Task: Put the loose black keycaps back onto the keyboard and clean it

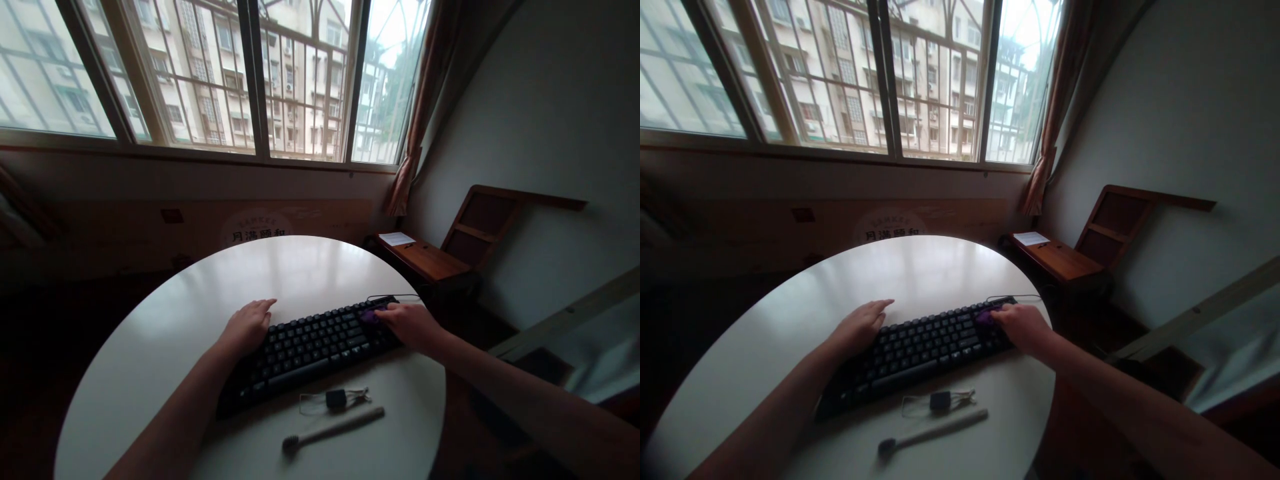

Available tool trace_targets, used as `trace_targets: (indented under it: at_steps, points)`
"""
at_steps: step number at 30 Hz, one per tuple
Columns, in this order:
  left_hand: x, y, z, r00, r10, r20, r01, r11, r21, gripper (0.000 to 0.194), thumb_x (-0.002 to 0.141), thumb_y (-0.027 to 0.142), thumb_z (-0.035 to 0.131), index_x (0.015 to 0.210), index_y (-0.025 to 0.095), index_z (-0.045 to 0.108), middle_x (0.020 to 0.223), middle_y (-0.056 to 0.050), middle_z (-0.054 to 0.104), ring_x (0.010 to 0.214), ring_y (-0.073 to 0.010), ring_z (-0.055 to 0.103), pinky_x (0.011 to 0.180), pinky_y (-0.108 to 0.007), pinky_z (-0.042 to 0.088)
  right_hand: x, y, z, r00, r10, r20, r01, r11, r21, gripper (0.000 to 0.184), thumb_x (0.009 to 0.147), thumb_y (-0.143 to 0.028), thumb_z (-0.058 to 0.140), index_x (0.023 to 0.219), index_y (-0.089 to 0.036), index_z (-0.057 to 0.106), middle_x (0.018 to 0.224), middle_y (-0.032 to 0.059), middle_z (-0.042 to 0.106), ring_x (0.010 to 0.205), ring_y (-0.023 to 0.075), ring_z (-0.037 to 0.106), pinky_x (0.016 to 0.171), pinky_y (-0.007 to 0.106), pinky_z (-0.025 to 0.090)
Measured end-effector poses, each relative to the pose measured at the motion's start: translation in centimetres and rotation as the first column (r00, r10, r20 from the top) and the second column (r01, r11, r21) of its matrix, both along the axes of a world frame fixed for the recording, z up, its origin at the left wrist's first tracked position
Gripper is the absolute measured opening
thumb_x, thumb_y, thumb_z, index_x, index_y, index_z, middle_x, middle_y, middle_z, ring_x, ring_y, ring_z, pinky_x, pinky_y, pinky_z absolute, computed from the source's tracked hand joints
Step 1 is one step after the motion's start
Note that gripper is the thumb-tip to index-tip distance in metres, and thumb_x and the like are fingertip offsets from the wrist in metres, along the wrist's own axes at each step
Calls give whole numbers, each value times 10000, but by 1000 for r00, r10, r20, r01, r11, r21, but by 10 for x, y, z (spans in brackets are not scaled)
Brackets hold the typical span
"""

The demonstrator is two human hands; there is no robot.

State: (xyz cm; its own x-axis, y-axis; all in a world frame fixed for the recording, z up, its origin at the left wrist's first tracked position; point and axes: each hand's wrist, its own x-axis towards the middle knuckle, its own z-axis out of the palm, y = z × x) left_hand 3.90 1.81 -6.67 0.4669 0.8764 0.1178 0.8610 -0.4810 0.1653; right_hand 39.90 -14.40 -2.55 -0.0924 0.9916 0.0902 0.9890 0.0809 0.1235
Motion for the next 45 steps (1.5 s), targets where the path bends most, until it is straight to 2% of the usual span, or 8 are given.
trace_targets:
  at_steps: [5,10,14,19,24,31,37,45]
  points:
    - [1,-2,2,1000,12,12,-12,1000,2,552,923,268,309,1415,141,525,1424,-109,560,1323,-257,498,1124,-391,364,53,-15,2,979,-194,57,196,980,-42,364,1020,-318,406,1298,-328,642,1095,60,704,930,163,685,722,215,438]
    - [2,-2,0,1000,11,20,-10,1000,-1,534,925,261,329,1407,150,533,1421,-96,566,1320,-245,502,1128,-373,360,42,-21,38,934,-325,152,351,914,-201,240,918,-241,567,953,-163,791,923,144,727,860,245,702,688,263,445]
    - [2,-2,-3,1000,14,27,-14,1000,-4,521,917,246,342,1386,163,552,1417,-92,569,1316,-244,502,1126,-386,362,-33,-27,58,998,13,-56,-12,1000,23,295,984,-348,503,1199,-341,705,1011,51,725,856,182,682,691,240,425]
    - [2,-4,1,999,4,38,-3,1000,-10,514,918,239,338,1373,163,563,1412,-89,573,1318,-236,501,1131,-380,358,-166,-20,45,798,571,-194,-561,821,108,223,970,-315,505,1017,-240,710,850,23,697,663,130,625,565,218,364]
    - [1,-3,4,1000,-9,24,9,1000,-19,502,923,260,344,1359,186,582,1411,-77,575,1315,-236,510,1124,-370,372,-227,7,20,756,631,-174,-638,770,18,149,899,-203,535,893,-148,673,846,71,696,639,174,633,529,248,395]
    - [1,0,3,999,-4,-34,3,999,-33,516,933,265,328,1372,176,583,1437,-112,544,1340,-266,485,1134,-400,351,-158,8,11,856,498,-137,-503,864,-2,152,915,-241,552,968,-205,689,851,51,686,663,142,620,575,226,368]
    - [3,1,5,998,15,-53,-17,999,-33,519,926,284,348,1375,180,585,1443,-111,542,1326,-296,498,1122,-419,364,-55,-11,3,987,161,-19,-161,987,9,296,989,-257,459,1200,-287,664,869,46,687,716,139,646,614,226,364]
    - [2,2,5,1000,-2,-17,2,1000,-15,533,898,263,346,1359,152,591,1417,-103,570,1313,-268,511,1123,-387,366,48,-35,-19,991,-133,-7,133,990,50,346,1022,-360,439,1317,-372,619,1022,29,719,842,142,694,650,198,409]
